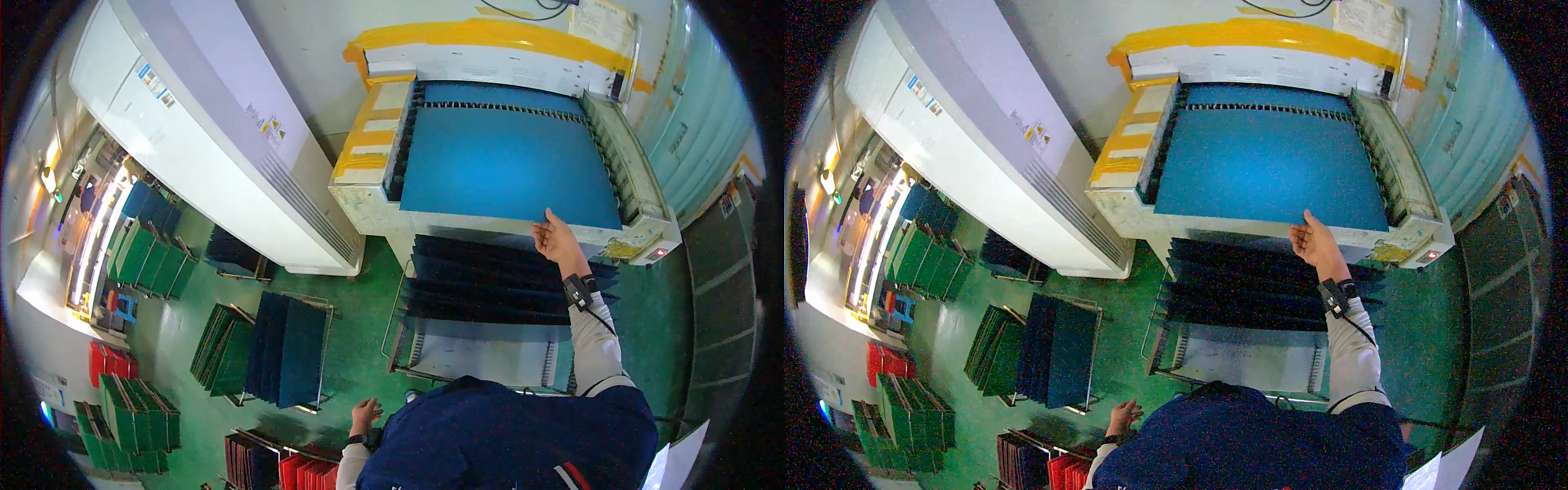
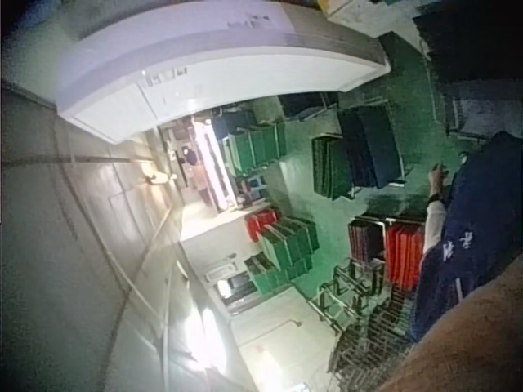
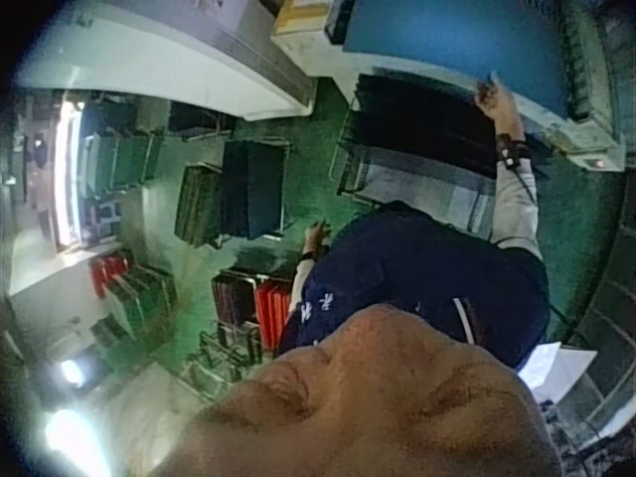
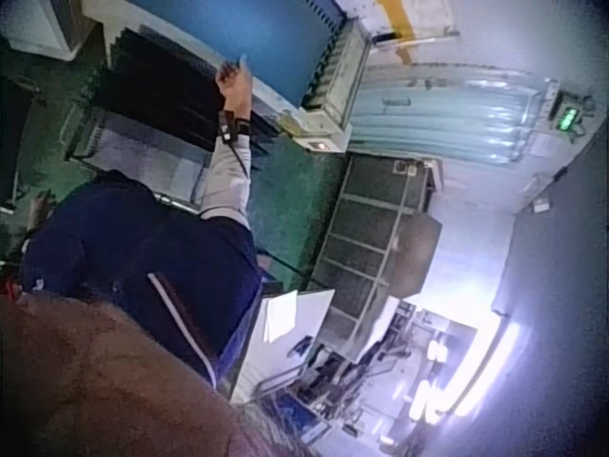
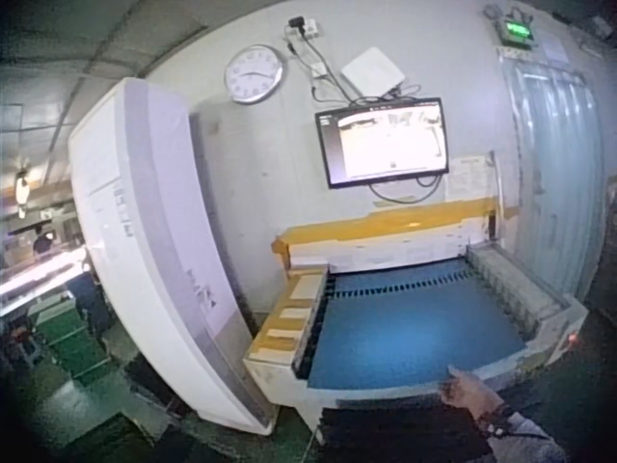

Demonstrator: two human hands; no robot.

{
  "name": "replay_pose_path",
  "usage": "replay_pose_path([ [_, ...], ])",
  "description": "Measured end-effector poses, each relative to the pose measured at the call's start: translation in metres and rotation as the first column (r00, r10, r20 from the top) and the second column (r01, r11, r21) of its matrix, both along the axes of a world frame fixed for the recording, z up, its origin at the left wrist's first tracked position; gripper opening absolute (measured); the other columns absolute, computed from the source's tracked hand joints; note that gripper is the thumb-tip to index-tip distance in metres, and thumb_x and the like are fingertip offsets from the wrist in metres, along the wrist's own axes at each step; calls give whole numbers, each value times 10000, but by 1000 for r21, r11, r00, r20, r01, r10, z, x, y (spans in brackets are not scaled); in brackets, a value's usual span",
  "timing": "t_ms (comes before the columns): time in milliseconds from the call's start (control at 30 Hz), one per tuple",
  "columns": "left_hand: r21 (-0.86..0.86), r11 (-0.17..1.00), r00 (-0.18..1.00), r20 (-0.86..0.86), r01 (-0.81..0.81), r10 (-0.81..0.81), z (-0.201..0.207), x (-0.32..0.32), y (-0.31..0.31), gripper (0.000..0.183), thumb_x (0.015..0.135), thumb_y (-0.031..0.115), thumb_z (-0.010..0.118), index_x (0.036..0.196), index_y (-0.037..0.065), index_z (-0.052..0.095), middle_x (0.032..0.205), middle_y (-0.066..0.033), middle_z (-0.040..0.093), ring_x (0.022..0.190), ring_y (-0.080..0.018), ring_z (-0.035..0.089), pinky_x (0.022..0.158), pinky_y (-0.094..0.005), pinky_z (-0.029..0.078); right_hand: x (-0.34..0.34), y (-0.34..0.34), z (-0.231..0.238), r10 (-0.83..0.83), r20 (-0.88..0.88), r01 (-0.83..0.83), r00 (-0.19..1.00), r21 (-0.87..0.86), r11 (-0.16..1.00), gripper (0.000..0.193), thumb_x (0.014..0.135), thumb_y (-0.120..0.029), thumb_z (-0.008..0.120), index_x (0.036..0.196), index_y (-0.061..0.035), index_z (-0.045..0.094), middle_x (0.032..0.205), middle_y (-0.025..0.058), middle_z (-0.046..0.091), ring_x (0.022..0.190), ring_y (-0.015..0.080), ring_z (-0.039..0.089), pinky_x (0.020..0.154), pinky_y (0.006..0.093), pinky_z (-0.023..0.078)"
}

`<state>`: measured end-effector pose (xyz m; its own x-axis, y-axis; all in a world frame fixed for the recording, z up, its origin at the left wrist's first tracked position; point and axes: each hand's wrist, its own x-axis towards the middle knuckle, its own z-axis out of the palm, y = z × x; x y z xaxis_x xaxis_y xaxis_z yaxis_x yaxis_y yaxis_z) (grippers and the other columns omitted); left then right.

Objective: Feeding thin blue rectangular panels from a storage rack into a processing machine and stacking them.

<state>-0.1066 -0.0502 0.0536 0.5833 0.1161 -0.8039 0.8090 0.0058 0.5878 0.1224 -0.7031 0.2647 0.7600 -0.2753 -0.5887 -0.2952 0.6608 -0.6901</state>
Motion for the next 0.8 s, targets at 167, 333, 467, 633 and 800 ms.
replay_pose_path([
  [167, -64, 998, 1000, -13, -15, 14, -19, 1, 11, 408, 945, 256, 617, 1219, -35, 534, 1037, -153, 681, 795, -258, 703, 611, -326, 553, -13, 14, 2, 81, 28, -79, 996, -64, 995, 470, 880, -528, 644, 938, -62, 645, 829, 56, 663, 715, 179, 626, 626, 307, 507],
  [333, -54, 998, 999, -29, -28, 26, -27, 0, 15, 408, 902, 276, 663, 1157, -32, 579, 1027, -155, 685, 726, -252, 697, 524, -330, 529, -47, 56, 24, 217, 10, -206, 976, -276, 939, 392, 913, -449, 627, 927, -58, 653, 841, 68, 686, 707, 162, 646, 633, 283, 519],
  [467, -58, 998, 999, -24, -22, 21, -17, 4, 13, 430, 919, 262, 647, 1219, -29, 546, 1008, -152, 684, 722, -246, 686, 518, -319, 521, -85, 100, 49, 326, -12, -287, 945, -508, 812, 345, 927, -372, 615, 912, -32, 666, 819, 78, 686, 687, 154, 650, 637, 275, 527],
  [633, -59, 998, 1000, -29, 3, -5, -9, 7, 10, 445, 926, 256, 637, 1253, -28, 539, 1016, -154, 682, 741, -229, 685, 551, -297, 533, -119, 137, 54, 552, -67, -449, 831, -668, 594, 253, 934, -244, 606, 948, -4, 685, 845, 93, 700, 726, 158, 667, 672, 285, 542],
  [800, -57, 998, 1000, -14, 22, -23, -16, 5, 19, 442, 917, 263, 647, 1239, -26, 557, 1015, -139, 686, 744, -216, 688, 568, -294, 537, -144, 168, 46, 620, -116, -431, 776, -815, 387, 201, 892, -166, 653, 979, 9, 697, 877, 108, 712, 789, 146, 669, 708, 283, 529],
])
